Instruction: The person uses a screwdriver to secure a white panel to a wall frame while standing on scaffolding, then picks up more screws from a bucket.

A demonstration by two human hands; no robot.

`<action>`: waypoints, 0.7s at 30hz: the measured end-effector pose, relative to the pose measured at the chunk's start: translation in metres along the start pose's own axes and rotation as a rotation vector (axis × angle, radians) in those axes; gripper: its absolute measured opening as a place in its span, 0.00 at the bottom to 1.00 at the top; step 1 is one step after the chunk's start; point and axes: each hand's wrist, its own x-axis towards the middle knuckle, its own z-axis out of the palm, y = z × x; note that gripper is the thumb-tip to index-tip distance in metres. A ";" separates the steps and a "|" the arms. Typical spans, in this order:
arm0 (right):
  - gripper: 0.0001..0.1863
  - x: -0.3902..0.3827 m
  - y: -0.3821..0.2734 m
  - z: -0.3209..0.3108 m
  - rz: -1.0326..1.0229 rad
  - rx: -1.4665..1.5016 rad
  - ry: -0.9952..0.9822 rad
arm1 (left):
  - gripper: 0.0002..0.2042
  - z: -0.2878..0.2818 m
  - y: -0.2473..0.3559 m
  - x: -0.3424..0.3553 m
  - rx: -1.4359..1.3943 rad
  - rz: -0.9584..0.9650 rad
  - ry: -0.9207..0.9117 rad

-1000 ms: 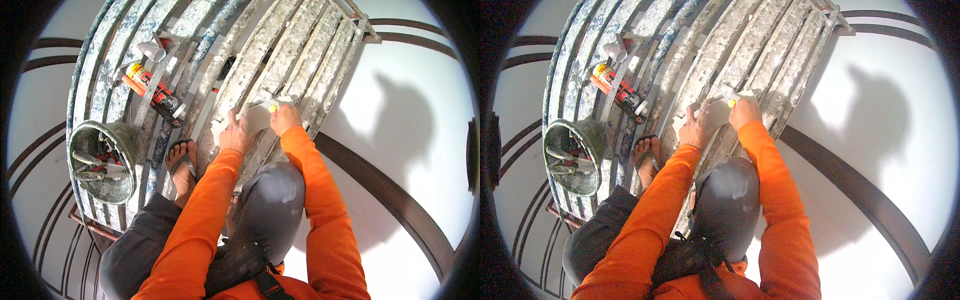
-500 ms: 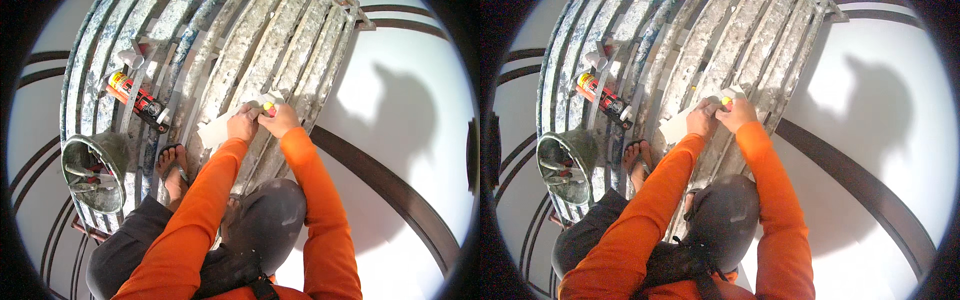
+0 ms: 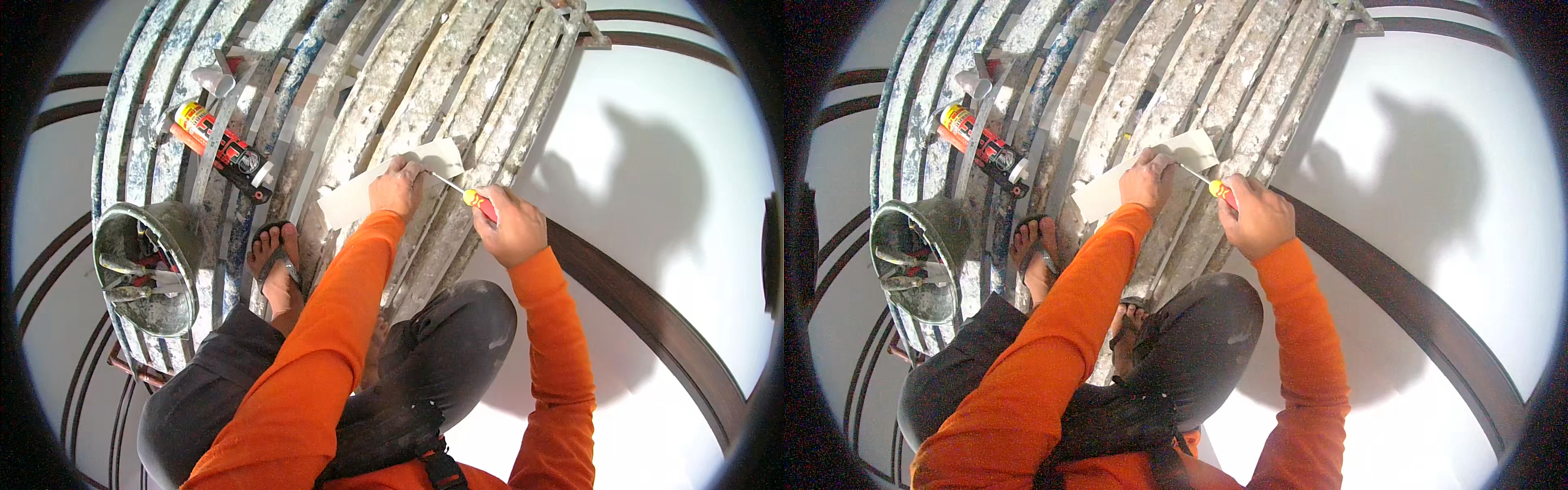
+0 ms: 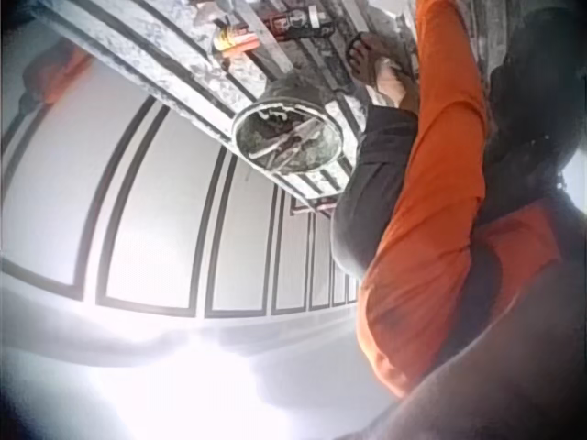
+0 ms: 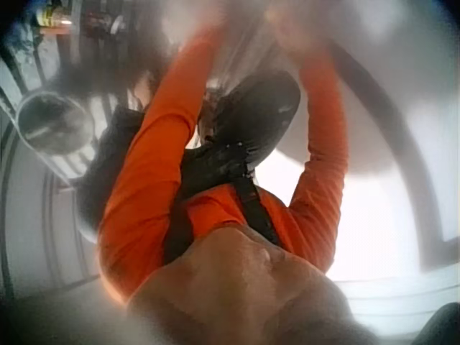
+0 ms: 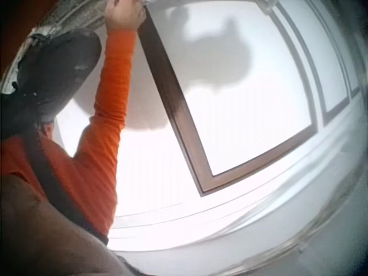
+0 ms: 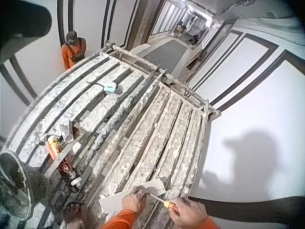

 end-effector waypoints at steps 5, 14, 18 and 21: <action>0.10 0.005 -0.004 0.001 0.012 -0.048 -0.025 | 0.07 -0.001 -0.002 -0.001 0.025 0.012 0.004; 0.10 0.007 -0.010 -0.001 0.006 -0.063 -0.053 | 0.09 -0.004 -0.001 0.000 0.031 0.001 -0.005; 0.10 0.006 -0.007 -0.002 0.011 -0.040 -0.043 | 0.08 -0.006 0.004 0.000 -0.003 -0.017 -0.018; 0.10 0.007 -0.008 -0.003 0.010 -0.042 -0.046 | 0.08 -0.007 0.004 0.000 -0.009 -0.033 -0.012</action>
